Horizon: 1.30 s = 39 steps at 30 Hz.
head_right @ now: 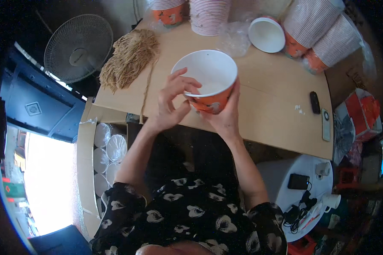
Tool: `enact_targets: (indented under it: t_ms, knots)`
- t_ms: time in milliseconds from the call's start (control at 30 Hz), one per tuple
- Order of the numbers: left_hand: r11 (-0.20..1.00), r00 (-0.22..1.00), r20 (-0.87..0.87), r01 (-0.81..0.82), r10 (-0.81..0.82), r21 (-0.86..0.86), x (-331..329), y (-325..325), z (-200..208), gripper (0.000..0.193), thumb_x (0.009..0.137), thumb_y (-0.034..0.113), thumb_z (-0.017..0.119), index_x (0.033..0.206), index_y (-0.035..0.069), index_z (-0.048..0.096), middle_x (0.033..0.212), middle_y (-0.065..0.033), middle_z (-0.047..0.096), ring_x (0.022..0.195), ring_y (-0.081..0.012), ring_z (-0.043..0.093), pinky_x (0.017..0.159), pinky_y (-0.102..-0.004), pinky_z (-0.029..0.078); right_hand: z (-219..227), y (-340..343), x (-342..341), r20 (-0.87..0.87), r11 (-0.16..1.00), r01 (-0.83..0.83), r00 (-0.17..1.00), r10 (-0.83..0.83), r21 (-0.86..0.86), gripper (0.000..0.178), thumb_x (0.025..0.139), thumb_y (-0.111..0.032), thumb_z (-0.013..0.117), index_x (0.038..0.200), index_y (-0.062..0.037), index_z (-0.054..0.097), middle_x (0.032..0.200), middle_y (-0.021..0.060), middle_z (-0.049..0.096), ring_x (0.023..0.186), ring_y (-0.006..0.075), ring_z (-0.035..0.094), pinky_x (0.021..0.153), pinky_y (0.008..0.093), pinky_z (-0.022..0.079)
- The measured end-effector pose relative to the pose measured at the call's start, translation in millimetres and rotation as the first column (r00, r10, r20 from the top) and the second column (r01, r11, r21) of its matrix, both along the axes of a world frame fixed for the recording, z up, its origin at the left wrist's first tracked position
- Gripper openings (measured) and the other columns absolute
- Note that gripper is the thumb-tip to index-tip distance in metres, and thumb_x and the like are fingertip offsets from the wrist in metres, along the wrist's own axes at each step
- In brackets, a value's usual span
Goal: Threading string through pre-drilled holes in paper buckets to create handles.
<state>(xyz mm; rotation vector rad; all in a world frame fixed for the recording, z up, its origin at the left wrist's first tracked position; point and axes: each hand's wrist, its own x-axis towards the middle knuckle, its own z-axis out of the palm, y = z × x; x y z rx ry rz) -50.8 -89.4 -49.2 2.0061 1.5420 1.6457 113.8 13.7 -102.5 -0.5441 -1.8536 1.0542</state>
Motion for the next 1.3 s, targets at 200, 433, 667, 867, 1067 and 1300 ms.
enact_targets:
  t_ms: [200,433,667,867,1067,1300]
  knots:
    - [0.982,0.983,0.110,-0.157,0.146,0.106,12.0,-5.5,-5.0,0.052,0.071,-0.010,0.058,0.119,0.008,0.066,0.137,-0.0184,0.056,0.134,-0.0392,0.050,0.114,-0.0516,0.037,0.0,6.1,-10.6,-0.316,0.749,-0.328,0.934,0.165,-0.576,0.109,0.068,-0.011,0.092,0.151,-0.0083,0.021,0.143,0.0143,0.044,0.127,0.0282,0.053,0.093,0.0390,0.055]
    - [0.775,0.768,0.139,-0.590,0.626,-0.229,-73.0,-57.4,-47.9,0.018,0.090,0.006,0.071,0.107,0.001,0.073,0.103,-0.0116,0.069,0.086,-0.0203,0.071,0.074,-0.0291,0.058,-43.7,24.3,-5.8,-0.012,0.964,-0.018,1.000,0.015,-0.265,0.095,0.071,0.005,0.085,0.147,-0.0055,0.029,0.142,0.0120,0.044,0.128,0.0260,0.051,0.101,0.0420,0.054]
    - [0.540,0.637,-0.073,-0.704,0.767,-0.462,-118.4,-61.0,-78.1,0.025,0.083,0.028,0.074,0.094,0.006,0.077,0.082,-0.0154,0.074,0.078,-0.0273,0.073,0.073,-0.0371,0.057,-39.0,14.9,1.0,0.086,0.985,0.029,0.996,-0.014,-0.172,0.089,0.075,-0.003,0.085,0.147,-0.0032,0.032,0.143,0.0132,0.046,0.130,0.0260,0.050,0.110,0.0410,0.043]
    - [0.468,0.629,-0.171,-0.709,0.759,-0.528,-126.5,-39.6,-73.7,0.025,0.082,0.032,0.075,0.092,0.009,0.078,0.082,-0.0106,0.075,0.077,-0.0257,0.073,0.073,-0.0379,0.057,-34.3,13.7,1.1,0.155,0.992,-0.052,0.985,0.069,-0.114,0.079,0.085,-0.015,0.080,0.148,-0.0041,0.035,0.140,0.0149,0.052,0.130,0.0275,0.050,0.110,0.0403,0.040]
    - [0.509,0.593,-0.027,-0.712,0.805,-0.484,-121.8,-44.9,-80.5,0.020,0.082,0.027,0.076,0.090,0.009,0.078,0.078,-0.0101,0.074,0.075,-0.0219,0.073,0.070,-0.0346,0.056,-39.3,15.7,1.7,0.270,0.997,-0.065,0.962,0.052,0.042,0.074,0.088,-0.006,0.072,0.149,0.0000,0.030,0.138,0.0193,0.051,0.130,0.0314,0.052,0.107,0.0405,0.042]
    - [0.635,0.634,0.051,-0.767,0.772,-0.092,-45.1,-61.0,-73.6,0.005,0.085,0.006,0.076,0.086,0.004,0.072,0.091,-0.0089,0.068,0.072,-0.0196,0.068,0.057,-0.0289,0.055,-31.5,-32.2,33.3,0.089,0.992,-0.014,0.996,0.003,0.124,0.025,0.091,-0.002,0.067,0.116,0.0025,0.065,0.121,0.0158,0.060,0.107,0.0245,0.063,0.088,0.0329,0.054]
